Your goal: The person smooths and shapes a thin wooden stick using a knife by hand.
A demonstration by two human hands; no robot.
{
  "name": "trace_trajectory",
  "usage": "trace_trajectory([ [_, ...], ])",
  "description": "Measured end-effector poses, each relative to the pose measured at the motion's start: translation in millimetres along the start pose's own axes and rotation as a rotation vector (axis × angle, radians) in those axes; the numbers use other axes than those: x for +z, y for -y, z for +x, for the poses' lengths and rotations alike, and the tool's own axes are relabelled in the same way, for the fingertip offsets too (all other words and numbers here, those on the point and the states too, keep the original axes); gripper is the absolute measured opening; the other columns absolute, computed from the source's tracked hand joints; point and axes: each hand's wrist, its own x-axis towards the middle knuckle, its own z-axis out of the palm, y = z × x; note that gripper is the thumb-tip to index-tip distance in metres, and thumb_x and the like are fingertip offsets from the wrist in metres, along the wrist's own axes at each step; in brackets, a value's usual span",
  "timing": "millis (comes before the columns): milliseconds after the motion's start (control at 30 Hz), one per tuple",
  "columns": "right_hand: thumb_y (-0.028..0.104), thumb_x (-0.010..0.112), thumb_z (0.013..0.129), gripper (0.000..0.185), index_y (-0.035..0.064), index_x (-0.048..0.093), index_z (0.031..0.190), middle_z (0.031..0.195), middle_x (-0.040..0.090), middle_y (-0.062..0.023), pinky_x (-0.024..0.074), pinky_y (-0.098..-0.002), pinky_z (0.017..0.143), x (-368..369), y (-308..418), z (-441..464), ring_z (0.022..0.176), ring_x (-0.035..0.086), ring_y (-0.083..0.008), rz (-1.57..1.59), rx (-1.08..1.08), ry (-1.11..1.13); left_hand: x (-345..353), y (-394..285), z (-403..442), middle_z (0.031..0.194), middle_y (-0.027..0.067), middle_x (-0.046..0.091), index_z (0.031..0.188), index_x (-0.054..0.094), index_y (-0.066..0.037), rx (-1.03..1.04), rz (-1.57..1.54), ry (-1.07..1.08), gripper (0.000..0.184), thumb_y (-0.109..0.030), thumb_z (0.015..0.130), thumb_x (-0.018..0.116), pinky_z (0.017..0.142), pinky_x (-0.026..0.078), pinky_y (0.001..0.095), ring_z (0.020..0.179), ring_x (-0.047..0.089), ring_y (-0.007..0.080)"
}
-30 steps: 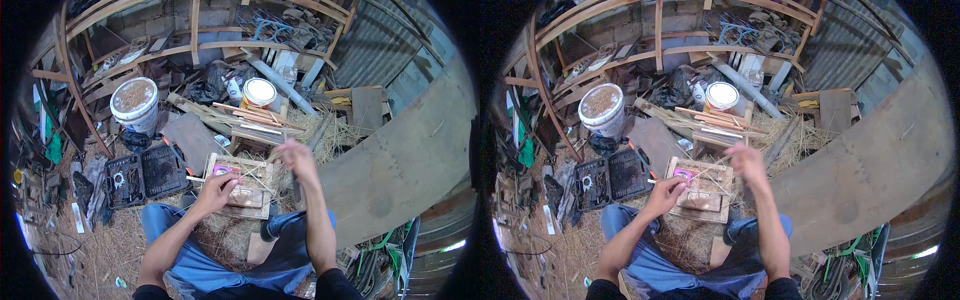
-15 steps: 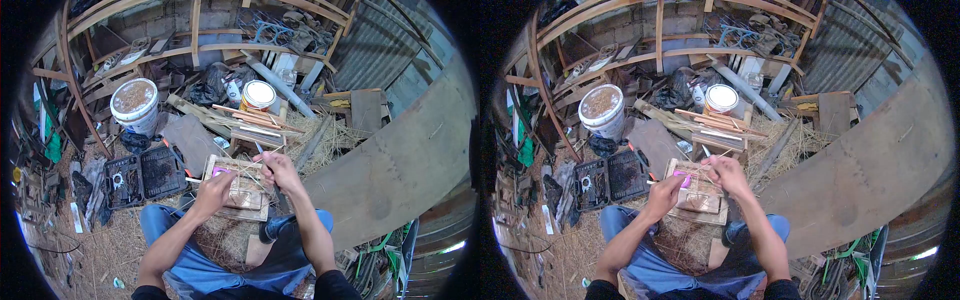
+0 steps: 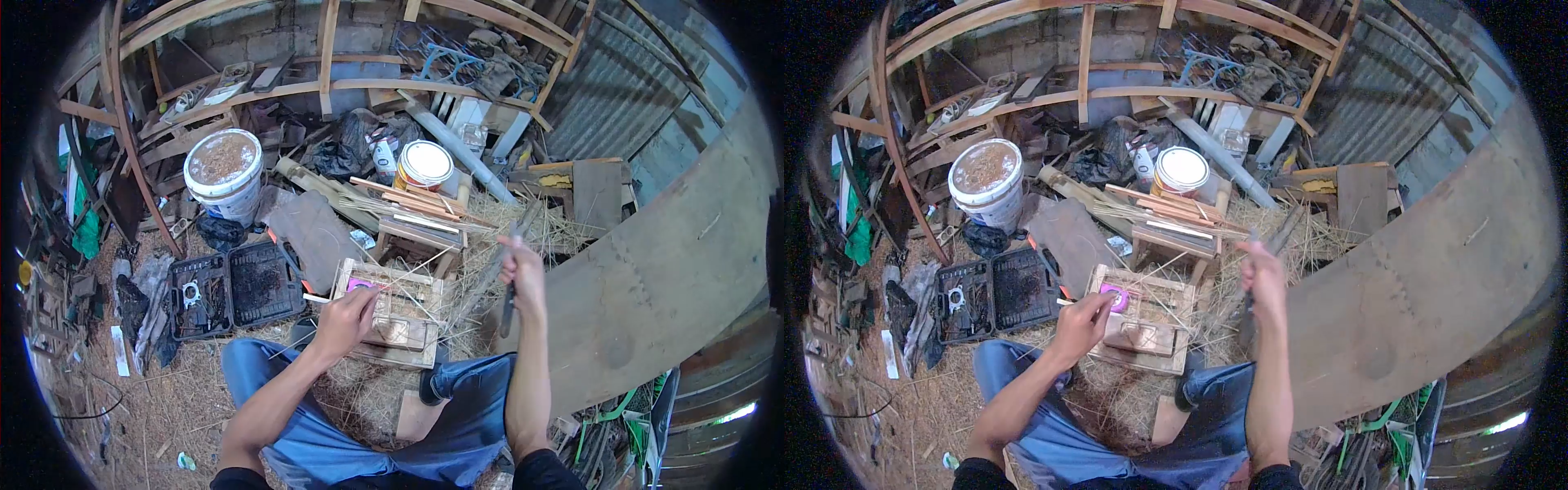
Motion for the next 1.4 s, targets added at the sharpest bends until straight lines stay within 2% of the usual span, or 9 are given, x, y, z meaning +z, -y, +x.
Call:
trace_trajectory([
  [133, 0.036, 0.049, 0.097, 0.036, 0.0074, 0.057, 0.118, 0.057, 0.039, 0.0065, 0.0285, -0.0193, 0.042, 72, -11, -31, 0.046, 0.035, -0.0037, 0.036, 0.114, 0.334, 4, -6, 7, 0.081, 0.0131, 0.065, 0.098, 0.063, -0.002, 0.061, 0.009, -0.058, 0.016, -0.002, 0.082, 0.063, 0.056, 0.051, 0.0371, 0.066, 0.064, 0.0301],
  [300, 0.032, 0.047, 0.098, 0.037, -0.0028, 0.058, 0.104, 0.056, 0.037, 0.0060, 0.0281, -0.0203, 0.042, 90, -22, -29, 0.047, 0.032, -0.0036, -0.011, 0.149, 0.488, 5, -5, 5, 0.085, 0.0128, 0.065, 0.104, 0.061, -0.004, 0.107, 0.070, 0.035, 0.027, 0.001, 0.077, 0.062, 0.056, 0.051, 0.0367, 0.069, 0.065, 0.0294],
  [467, 0.030, 0.050, 0.097, 0.034, -0.0026, 0.060, 0.095, 0.059, 0.041, 0.0044, 0.0286, -0.0213, 0.043, 72, -10, -24, 0.048, 0.035, -0.0046, -0.033, 0.156, 0.321, 7, -4, 4, 0.087, 0.0143, 0.065, 0.112, 0.057, -0.005, 0.179, 0.076, 0.071, 0.040, 0.004, 0.072, 0.060, 0.059, 0.052, 0.0381, 0.070, 0.064, 0.0307],
  [600, 0.025, 0.045, 0.099, 0.030, -0.0007, 0.059, 0.094, 0.062, 0.041, 0.0048, 0.0286, -0.0203, 0.044, -13, -13, 20, 0.051, 0.037, -0.0037, 0.131, -0.101, -0.220, -3, 6, 6, 0.087, 0.0134, 0.065, 0.106, 0.060, -0.006, 0.174, 0.107, 0.031, 0.031, 0.000, 0.076, 0.061, 0.058, 0.051, 0.0385, 0.072, 0.065, 0.0302],
  [700, 0.028, 0.044, 0.099, 0.030, -0.0004, 0.054, 0.098, 0.063, 0.038, 0.0061, 0.0295, -0.0194, 0.044, -39, -2, 26, 0.049, 0.033, -0.0038, 0.384, -0.039, -0.181, -5, 6, 5, 0.083, 0.0124, 0.065, 0.099, 0.062, -0.004, 0.078, 0.052, -0.023, 0.017, -0.007, 0.082, 0.063, 0.058, 0.051, 0.0381, 0.070, 0.064, 0.0305],
  [867, 0.030, 0.042, 0.100, 0.032, 0.0000, 0.053, 0.098, 0.059, 0.034, 0.0062, 0.0274, -0.0197, 0.041, 4, -6, 7, 0.046, 0.029, -0.0034, 0.092, 0.045, -0.084, -10, -4, 10, 0.085, 0.0127, 0.065, 0.101, 0.062, -0.004, -0.022, 0.015, -0.041, 0.019, -0.005, 0.081, 0.062, 0.058, 0.052, 0.0381, 0.071, 0.065, 0.0309],
  [967, 0.036, 0.043, 0.099, 0.035, 0.0037, 0.057, 0.099, 0.058, 0.035, 0.0072, 0.0268, -0.0197, 0.040, 46, -14, -11, 0.046, 0.031, -0.0030, -0.040, -0.148, -0.003, -3, 1, 17, 0.084, 0.0126, 0.065, 0.102, 0.062, -0.004, -0.028, 0.025, -0.067, 0.020, -0.004, 0.081, 0.061, 0.058, 0.052, 0.0383, 0.070, 0.064, 0.0315],
  [1100, 0.042, 0.049, 0.096, 0.047, 0.0097, 0.049, 0.130, 0.059, 0.038, 0.0063, 0.0308, -0.0189, 0.041, 108, -26, -43, 0.047, 0.034, -0.0030, 0.093, 0.189, 0.386, 11, 1, 35, 0.081, 0.0119, 0.065, 0.098, 0.065, -0.005, 0.088, 0.120, -0.078, 0.020, 0.002, 0.079, 0.061, 0.053, 0.048, 0.0362, 0.062, 0.063, 0.0280],
  [1400, 0.034, 0.045, 0.098, 0.035, 0.0008, 0.055, 0.101, 0.056, 0.036, 0.0068, 0.0277, -0.0199, 0.041, 53, -12, -10, 0.045, 0.031, -0.0025, 0.225, 0.163, 0.282, 3, 4, 41, 0.079, 0.0109, 0.065, 0.095, 0.065, -0.007, 0.332, 0.227, -0.014, 0.028, 0.005, 0.071, 0.062, 0.054, 0.049, 0.0372, 0.066, 0.064, 0.0281],
])
